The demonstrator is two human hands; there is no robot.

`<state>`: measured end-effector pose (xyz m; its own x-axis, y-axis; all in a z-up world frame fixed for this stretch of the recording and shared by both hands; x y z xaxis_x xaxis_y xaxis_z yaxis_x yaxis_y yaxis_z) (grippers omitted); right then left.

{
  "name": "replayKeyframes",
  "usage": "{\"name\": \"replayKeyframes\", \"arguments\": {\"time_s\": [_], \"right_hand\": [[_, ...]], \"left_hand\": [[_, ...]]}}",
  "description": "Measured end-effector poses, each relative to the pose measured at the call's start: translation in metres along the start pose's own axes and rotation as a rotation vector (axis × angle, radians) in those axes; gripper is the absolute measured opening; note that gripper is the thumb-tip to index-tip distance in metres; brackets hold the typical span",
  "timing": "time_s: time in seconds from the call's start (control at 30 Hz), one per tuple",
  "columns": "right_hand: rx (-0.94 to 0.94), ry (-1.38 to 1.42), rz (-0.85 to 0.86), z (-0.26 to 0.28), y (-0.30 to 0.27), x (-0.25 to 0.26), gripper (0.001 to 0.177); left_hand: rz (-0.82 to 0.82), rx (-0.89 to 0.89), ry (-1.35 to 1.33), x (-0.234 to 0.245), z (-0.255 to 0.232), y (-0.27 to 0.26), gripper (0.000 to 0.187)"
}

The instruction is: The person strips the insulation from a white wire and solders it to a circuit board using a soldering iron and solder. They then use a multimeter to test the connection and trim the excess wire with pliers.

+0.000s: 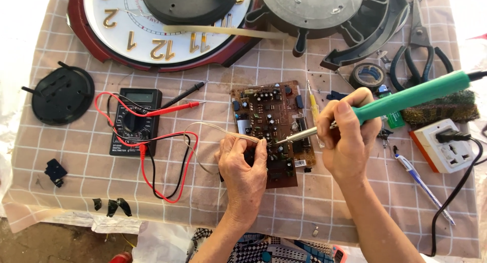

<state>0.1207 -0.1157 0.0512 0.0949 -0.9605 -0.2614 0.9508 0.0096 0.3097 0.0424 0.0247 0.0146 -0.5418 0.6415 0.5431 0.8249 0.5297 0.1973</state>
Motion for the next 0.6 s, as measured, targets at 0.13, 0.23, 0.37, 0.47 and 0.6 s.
{"name": "replayKeyframes", "arguments": {"time_s": [0.13, 0.23, 0.37, 0.47, 0.6], "right_hand": [[0.01, -0.023, 0.07, 0.002, 0.0, -0.011, 0.02], [-0.032, -0.033, 0.097, -0.002, -0.001, -0.013, 0.02], [0.009, -0.075, 0.094, 0.0, -0.001, -0.016, 0.021], [0.068, -0.13, 0.108, 0.004, -0.004, -0.02, 0.021], [0.1, -0.21, 0.057, 0.008, -0.005, -0.023, 0.021]], "left_hand": [[0.004, -0.002, -0.001, 0.0, 0.002, 0.001, 0.012], [0.003, -0.017, 0.038, -0.001, 0.002, 0.0, 0.012], [-0.002, 0.003, 0.028, -0.002, 0.003, 0.0, 0.011], [-0.003, 0.005, 0.023, -0.001, 0.002, 0.001, 0.012], [-0.006, 0.0, 0.02, -0.001, 0.002, 0.0, 0.013]]}}
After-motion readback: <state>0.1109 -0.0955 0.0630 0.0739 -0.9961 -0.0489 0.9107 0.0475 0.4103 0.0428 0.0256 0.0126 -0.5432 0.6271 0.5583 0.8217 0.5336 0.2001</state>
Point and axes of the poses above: each hand's wrist, its own y-axis towards the middle knuckle, its own x-axis out of the back of the hand, z = x × y, the point moved 5 cm from there along y, towards the middle knuckle, and after that the axes turned 2 degrees about x, right-handed, at the moved point
